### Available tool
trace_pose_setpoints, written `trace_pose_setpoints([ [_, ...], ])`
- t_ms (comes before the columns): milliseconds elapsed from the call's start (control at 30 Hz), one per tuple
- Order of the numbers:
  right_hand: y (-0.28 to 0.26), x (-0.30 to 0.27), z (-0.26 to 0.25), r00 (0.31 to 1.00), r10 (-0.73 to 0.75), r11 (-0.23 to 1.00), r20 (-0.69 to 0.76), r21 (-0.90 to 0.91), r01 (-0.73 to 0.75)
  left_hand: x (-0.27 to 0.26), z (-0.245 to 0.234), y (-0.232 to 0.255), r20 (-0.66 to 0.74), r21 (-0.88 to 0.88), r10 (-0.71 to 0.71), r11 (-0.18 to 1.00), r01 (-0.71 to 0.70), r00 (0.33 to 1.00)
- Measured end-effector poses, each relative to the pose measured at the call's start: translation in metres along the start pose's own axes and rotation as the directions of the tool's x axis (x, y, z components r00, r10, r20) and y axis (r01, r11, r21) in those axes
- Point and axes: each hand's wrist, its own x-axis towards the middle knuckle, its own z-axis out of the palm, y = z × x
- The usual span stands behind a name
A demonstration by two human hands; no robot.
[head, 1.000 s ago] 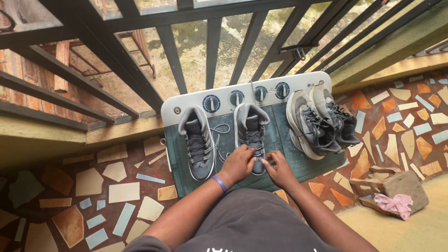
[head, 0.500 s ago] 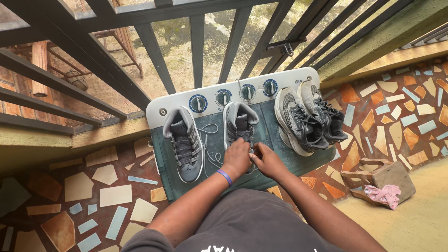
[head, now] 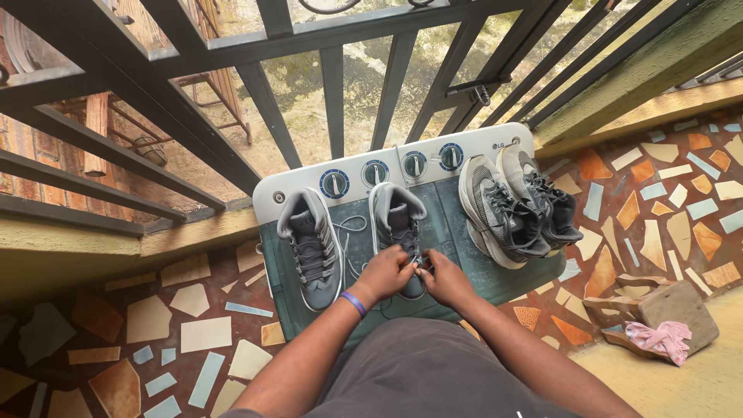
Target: The person unlaces two pairs of sneakers placed on a washing machine lid, then relaces each shoe with its original laces. The person handles the shoes one at a time, threading the laces through the eyelets and tying them off.
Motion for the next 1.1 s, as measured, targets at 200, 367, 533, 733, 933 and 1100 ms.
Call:
trace_pose_setpoints([
  [200, 0.002, 0.0, 0.0, 0.988, -0.147, 0.989, -0.041, -0.038, 0.146, 0.005, 0.028, 0.01, -0.057, 0.301, -0.022, 0.953, 0.038, 0.998],
  [367, -0.007, -0.005, -0.004, 0.999, -0.003, 0.998, 0.035, -0.065, 0.005, 0.009, 0.026, -0.023, 0.015, -0.097, 0.111, 0.989, -0.109, 0.994],
  [533, -0.019, -0.004, -0.008, 1.0, 0.027, 0.997, 0.015, -0.07, -0.026, -0.009, 0.01, -0.049, 0.278, -0.623, -0.001, 0.761, 0.181, 0.961],
  [733, -0.023, -0.005, -0.02, 0.908, -0.311, 0.936, -0.279, -0.253, 0.243, -0.024, 0.0, -0.006, 0.227, -0.284, 0.084, 0.959, -0.017, 0.97],
  [933, -0.027, 0.013, -0.015, 0.993, 0.1, 0.993, -0.056, 0.076, -0.095, -0.027, -0.027, 0.038, 0.156, 0.167, 0.218, 0.955, -0.243, 0.963],
  [1100, -0.019, 0.041, -0.004, 0.986, 0.165, 0.984, 0.026, 0.058, -0.166, -0.002, -0.059, 0.066, -0.125, 0.383, 0.294, 0.895, -0.227, 0.948],
])
